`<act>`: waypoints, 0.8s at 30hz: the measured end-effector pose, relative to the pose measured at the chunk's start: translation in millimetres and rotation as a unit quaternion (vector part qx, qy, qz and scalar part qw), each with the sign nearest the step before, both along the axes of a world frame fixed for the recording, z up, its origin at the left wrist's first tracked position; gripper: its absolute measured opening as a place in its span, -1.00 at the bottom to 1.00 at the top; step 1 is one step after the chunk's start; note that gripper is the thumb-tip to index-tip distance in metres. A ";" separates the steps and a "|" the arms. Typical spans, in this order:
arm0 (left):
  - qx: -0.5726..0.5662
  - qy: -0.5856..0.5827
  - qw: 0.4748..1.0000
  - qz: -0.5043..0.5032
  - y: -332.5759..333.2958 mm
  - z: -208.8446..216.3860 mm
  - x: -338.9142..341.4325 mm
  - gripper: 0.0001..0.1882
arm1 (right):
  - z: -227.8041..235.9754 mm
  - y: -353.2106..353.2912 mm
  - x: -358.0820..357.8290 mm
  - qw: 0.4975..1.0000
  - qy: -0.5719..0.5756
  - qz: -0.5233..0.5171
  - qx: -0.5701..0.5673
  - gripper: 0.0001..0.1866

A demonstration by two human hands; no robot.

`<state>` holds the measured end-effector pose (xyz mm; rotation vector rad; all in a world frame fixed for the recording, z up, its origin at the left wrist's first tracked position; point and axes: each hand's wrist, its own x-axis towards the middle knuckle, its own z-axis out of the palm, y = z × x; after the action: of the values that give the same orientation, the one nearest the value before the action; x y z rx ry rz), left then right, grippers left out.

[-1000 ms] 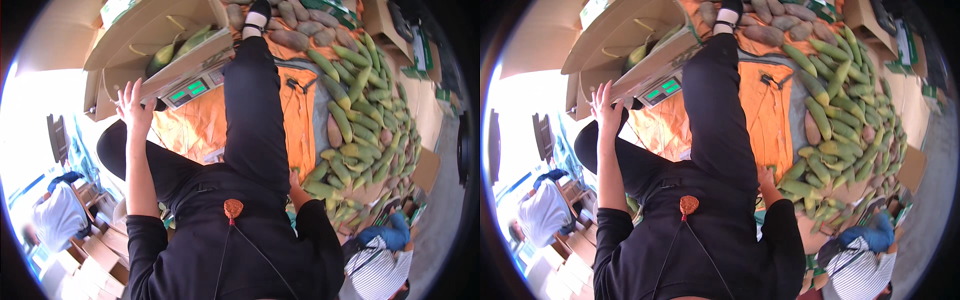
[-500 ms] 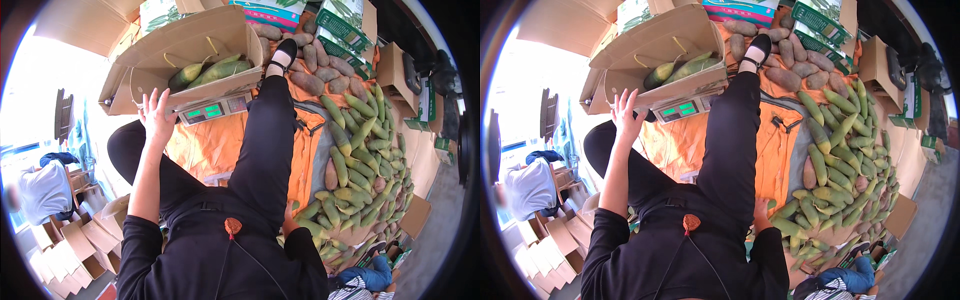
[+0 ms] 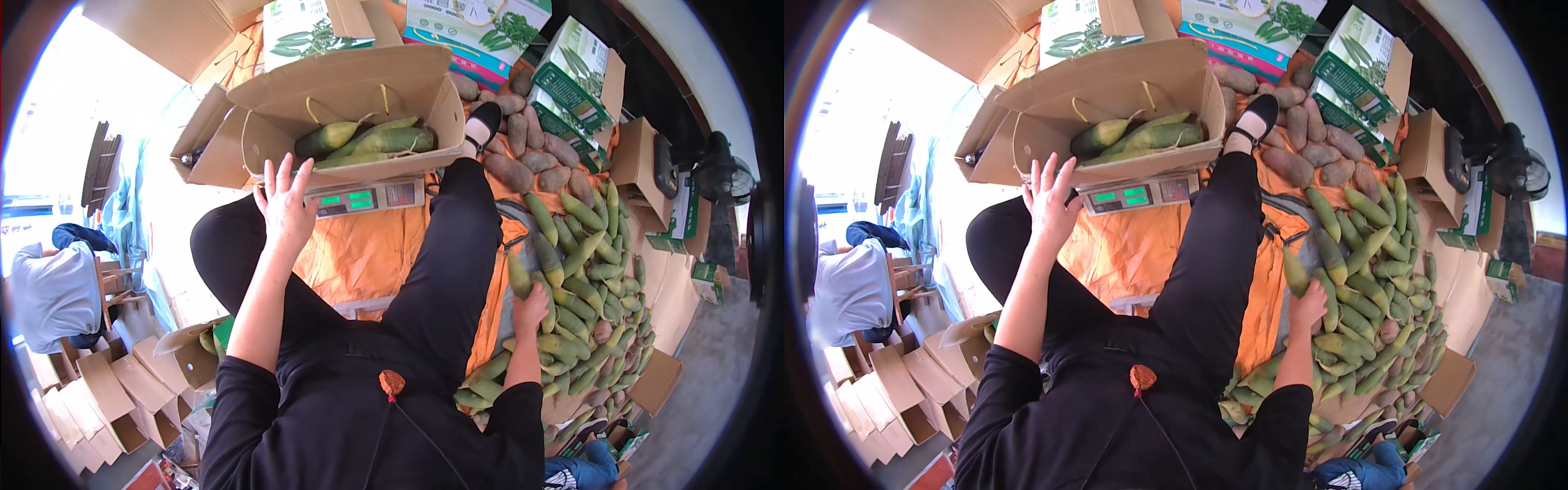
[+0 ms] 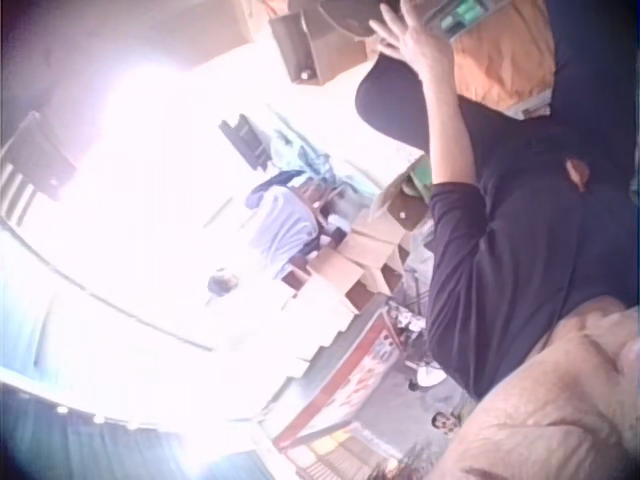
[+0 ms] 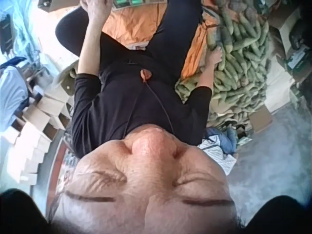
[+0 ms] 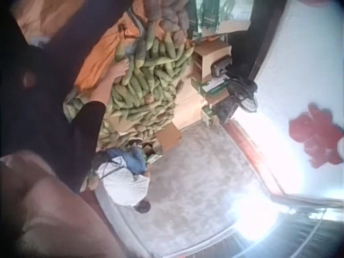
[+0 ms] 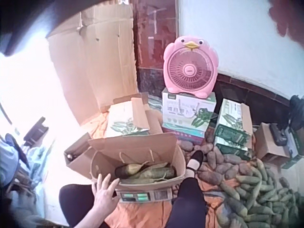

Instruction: Sort various produce into boxes and weigh them using a digital scale.

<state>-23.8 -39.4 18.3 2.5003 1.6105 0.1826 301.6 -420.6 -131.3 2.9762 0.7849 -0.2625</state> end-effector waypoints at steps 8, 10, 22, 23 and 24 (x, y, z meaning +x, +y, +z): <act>0.002 -0.068 0.997 -0.031 -5.2 4.0 -5.7 -0.32 | 155.7 151.5 21.8 0.947 -0.069 0.122 0.288 -0.30; 0.012 -0.091 0.995 -0.041 -4.1 1.9 -12.0 -0.36 | 185.6 189.2 13.2 0.902 -0.108 0.228 0.350 -0.32; 0.070 -0.156 0.983 -0.072 -1.4 -5.8 -16.2 -0.54 | 226.1 342.5 -77.8 0.843 -0.051 0.453 0.286 -0.44; 0.070 -0.159 0.982 -0.074 -1.1 -5.2 -16.0 -0.55 | 219.0 351.1 -84.8 0.844 -0.048 0.453 0.283 -0.44; 0.072 -0.160 0.982 -0.075 -1.0 -4.4 -16.8 -0.55 | 211.5 359.4 -92.1 0.844 -0.039 0.470 0.254 -0.45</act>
<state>-40.6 -40.4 13.9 2.5199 1.3174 0.6656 209.5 -61.3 80.2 2.4934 2.4368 0.1509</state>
